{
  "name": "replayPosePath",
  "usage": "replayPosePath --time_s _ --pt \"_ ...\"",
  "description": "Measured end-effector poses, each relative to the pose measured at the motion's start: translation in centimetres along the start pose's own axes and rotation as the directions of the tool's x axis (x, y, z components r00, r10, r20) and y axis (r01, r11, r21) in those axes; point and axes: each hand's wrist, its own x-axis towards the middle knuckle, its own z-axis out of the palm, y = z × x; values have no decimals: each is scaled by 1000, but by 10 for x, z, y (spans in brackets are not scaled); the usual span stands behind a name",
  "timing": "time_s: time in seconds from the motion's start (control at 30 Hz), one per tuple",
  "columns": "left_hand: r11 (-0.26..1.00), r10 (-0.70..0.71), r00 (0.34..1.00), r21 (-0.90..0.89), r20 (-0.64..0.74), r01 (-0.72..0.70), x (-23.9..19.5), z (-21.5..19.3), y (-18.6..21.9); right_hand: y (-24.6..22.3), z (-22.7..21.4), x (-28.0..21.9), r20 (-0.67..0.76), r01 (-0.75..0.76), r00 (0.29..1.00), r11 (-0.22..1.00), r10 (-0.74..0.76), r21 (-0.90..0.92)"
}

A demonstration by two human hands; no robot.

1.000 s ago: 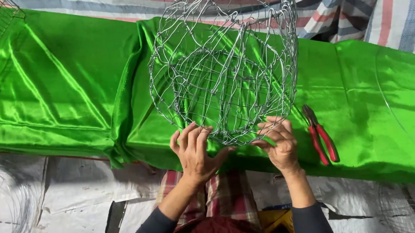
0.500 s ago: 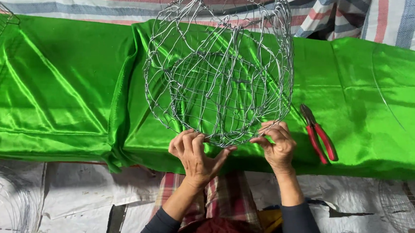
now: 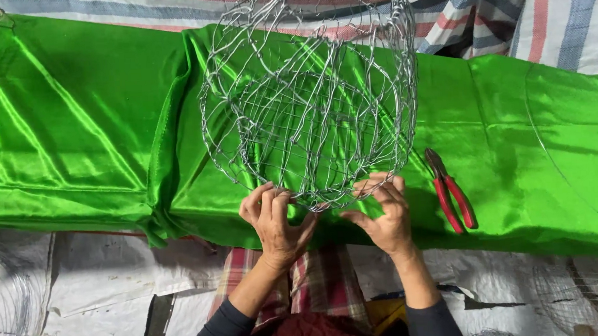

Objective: Assembling and inspecting a wire mesh basket using pliers

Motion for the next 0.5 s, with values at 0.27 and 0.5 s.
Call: replayPosePath --time_s 0.27,0.5 --pt "996 27 997 -89 71 -21 11 -15 -4 13 17 -9 -166 -54 985 998 47 -38" --pt "987 49 995 -157 85 -36 13 -22 -1 18 25 -17 -222 -124 967 992 123 7"
